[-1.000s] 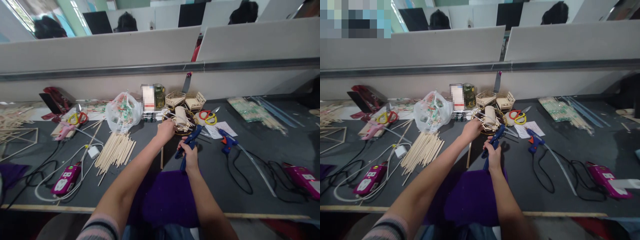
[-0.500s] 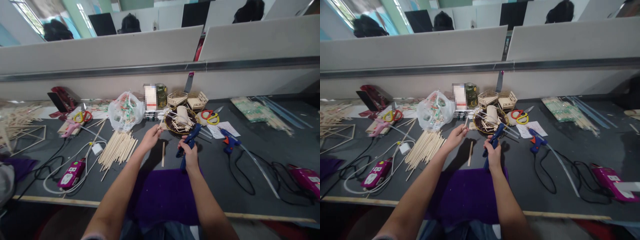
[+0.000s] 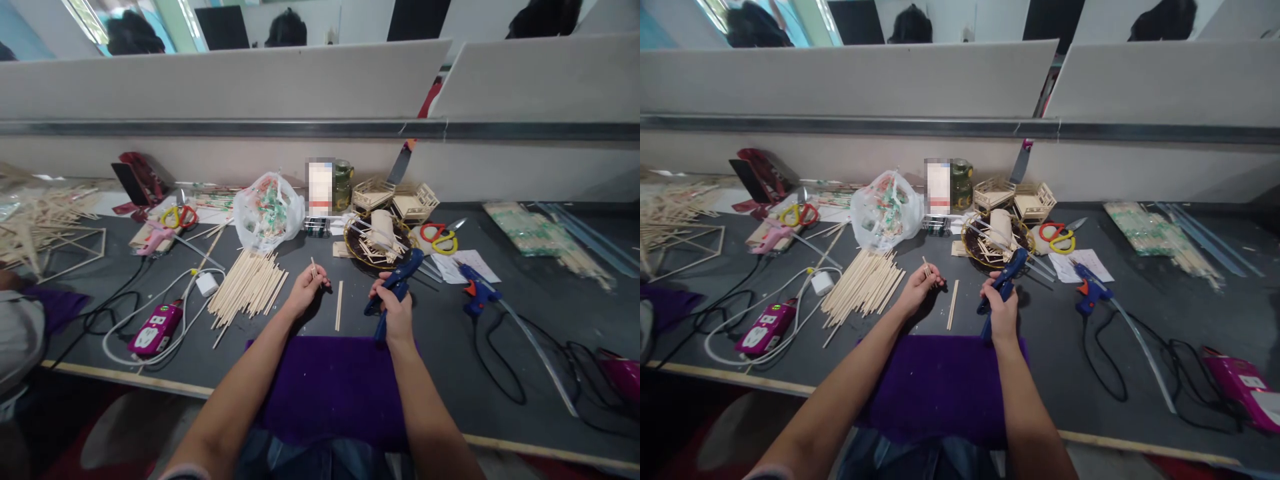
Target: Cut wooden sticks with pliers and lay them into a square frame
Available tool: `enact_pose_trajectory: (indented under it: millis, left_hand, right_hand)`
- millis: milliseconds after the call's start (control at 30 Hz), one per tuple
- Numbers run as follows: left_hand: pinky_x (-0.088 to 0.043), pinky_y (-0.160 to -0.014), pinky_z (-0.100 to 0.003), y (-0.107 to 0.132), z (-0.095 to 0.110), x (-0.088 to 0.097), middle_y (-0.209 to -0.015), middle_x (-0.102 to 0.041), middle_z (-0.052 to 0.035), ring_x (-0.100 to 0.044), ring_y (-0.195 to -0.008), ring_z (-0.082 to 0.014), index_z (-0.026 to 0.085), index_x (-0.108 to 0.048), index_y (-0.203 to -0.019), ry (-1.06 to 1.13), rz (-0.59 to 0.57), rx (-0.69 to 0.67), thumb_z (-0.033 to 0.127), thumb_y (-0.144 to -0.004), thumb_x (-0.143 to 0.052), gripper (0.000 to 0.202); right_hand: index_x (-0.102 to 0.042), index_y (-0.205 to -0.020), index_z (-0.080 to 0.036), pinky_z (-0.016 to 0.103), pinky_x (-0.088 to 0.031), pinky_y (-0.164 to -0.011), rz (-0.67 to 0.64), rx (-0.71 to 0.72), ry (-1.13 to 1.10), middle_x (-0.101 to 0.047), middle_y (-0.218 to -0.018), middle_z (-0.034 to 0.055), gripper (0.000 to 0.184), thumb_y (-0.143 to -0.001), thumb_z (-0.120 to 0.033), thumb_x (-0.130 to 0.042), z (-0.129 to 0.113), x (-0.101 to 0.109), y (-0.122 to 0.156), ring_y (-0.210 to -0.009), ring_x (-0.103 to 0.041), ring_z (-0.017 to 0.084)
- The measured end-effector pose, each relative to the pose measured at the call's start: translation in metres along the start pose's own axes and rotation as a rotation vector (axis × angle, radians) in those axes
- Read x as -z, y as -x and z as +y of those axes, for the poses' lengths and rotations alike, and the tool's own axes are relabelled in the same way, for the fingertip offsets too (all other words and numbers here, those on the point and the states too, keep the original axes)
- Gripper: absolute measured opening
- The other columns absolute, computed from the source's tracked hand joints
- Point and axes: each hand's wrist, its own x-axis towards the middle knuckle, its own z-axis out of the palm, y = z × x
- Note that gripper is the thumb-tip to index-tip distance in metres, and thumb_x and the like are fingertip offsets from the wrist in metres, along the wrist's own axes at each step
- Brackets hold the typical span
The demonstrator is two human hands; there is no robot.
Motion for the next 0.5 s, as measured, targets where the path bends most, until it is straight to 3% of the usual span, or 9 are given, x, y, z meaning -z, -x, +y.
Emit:
enact_pose_trajectory:
  millis: [500]
  left_hand:
    - [-0.039, -0.062, -0.025, 0.0024, 0.0008, -0.005, -0.068, -0.058, -0.0015, -0.05, -0.06, -0.0104, 0.014, -0.061, -0.079, -0.071, -0.117, 0.002, 0.054, -0.074, -0.068, 0.041]
  right_hand:
    - [-0.055, -0.095, -0.021, 0.028, -0.043, -0.062, -0.034, 0.04, 0.071, -0.057, -0.071, -0.0044, 0.03, -0.069, -0.031, -0.067, 0.0018, 0.0016, 0.0011, -0.062, -0.053, 0.013]
